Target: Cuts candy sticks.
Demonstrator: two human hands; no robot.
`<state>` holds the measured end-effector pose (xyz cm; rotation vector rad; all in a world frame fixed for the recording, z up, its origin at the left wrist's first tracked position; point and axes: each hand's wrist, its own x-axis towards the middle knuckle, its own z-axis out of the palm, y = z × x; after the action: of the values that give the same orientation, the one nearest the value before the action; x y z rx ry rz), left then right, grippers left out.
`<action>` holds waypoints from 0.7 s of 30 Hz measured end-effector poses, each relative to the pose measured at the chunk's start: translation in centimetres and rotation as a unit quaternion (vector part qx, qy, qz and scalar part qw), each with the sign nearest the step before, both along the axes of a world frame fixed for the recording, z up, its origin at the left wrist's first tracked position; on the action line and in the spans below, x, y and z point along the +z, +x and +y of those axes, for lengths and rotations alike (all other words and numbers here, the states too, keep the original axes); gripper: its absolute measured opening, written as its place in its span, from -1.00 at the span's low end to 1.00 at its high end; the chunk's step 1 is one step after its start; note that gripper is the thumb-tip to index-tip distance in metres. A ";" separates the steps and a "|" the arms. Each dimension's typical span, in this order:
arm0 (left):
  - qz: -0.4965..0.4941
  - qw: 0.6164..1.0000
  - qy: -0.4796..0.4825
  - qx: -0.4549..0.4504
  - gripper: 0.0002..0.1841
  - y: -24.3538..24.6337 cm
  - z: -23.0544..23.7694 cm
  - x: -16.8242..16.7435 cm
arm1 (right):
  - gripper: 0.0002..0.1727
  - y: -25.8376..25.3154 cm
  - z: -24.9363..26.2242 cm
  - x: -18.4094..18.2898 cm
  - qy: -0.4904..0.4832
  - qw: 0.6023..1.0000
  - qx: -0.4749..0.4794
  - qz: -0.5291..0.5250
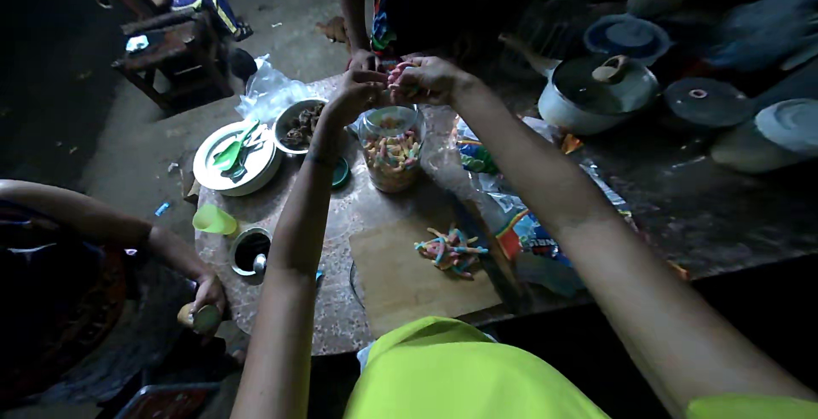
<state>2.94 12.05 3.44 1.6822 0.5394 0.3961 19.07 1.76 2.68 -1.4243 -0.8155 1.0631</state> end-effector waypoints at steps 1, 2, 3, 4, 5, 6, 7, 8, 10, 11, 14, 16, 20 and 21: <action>0.002 1.000 0.007 0.011 -0.73 0.0 0.1 -0.3 | -0.55 0.1 -0.1 -0.2 0.006 1.000 0.002 0.008; 0.013 1.000 0.014 0.017 -0.72 -0.1 0.1 -0.4 | -0.55 0.2 -0.2 -0.3 0.009 1.000 0.002 0.009; 0.033 0.999 0.017 0.018 -0.72 -0.1 0.0 -0.5 | -0.55 0.2 -0.3 -0.5 0.013 1.000 0.006 0.007; 0.049 0.999 0.016 0.013 -0.71 -0.1 -0.1 -0.5 | -0.55 0.3 -0.4 -0.6 0.019 1.000 0.012 0.000; 0.054 0.998 0.019 0.005 -0.72 -0.1 -0.2 -0.7 | -0.56 0.3 -0.5 -0.7 0.027 0.999 0.022 -0.002; 0.051 0.999 0.014 -0.004 -0.72 0.0 -0.3 -0.8 | -0.59 0.4 -0.5 -0.8 0.039 0.999 0.027 0.005; 0.043 0.999 0.009 -0.008 -0.72 0.0 -0.5 -0.9 | -0.63 0.4 -0.5 -1.0 0.049 0.998 0.030 0.015; 0.038 0.999 0.006 -0.011 -0.70 0.1 -0.6 -0.9 | -0.65 0.5 -0.4 -1.1 0.054 0.998 0.033 0.023; 0.026 1.000 0.006 -0.003 -0.67 0.3 -0.7 -1.4 | -0.67 0.5 -0.2 -1.3 0.056 0.998 0.027 0.027; 0.023 1.000 0.009 0.005 -0.67 0.4 -0.8 -1.5 | -0.68 0.5 -0.2 -1.4 0.055 0.998 0.026 0.028; 0.021 0.997 0.075 0.028 -0.72 0.8 -0.6 -2.0 | -0.68 0.3 -0.2 -1.2 0.051 0.998 0.028 0.011; 0.031 0.986 0.154 0.052 -0.71 0.9 -0.3 -2.3 | -0.66 0.2 -0.2 -0.9 0.035 0.999 0.021 -0.018; 0.079 0.973 0.214 0.041 -0.68 0.4 0.1 -2.0 | -0.62 0.2 -0.2 -0.2 0.014 0.998 -0.002 -0.060; 0.086 0.971 0.222 0.028 -0.70 0.3 0.1 -1.9 | -0.61 0.1 -0.3 0.1 0.011 0.997 0.001 -0.070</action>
<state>3.24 12.10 1.50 2.1501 0.6614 0.4375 19.21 1.48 2.77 -1.4926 -0.9275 0.9613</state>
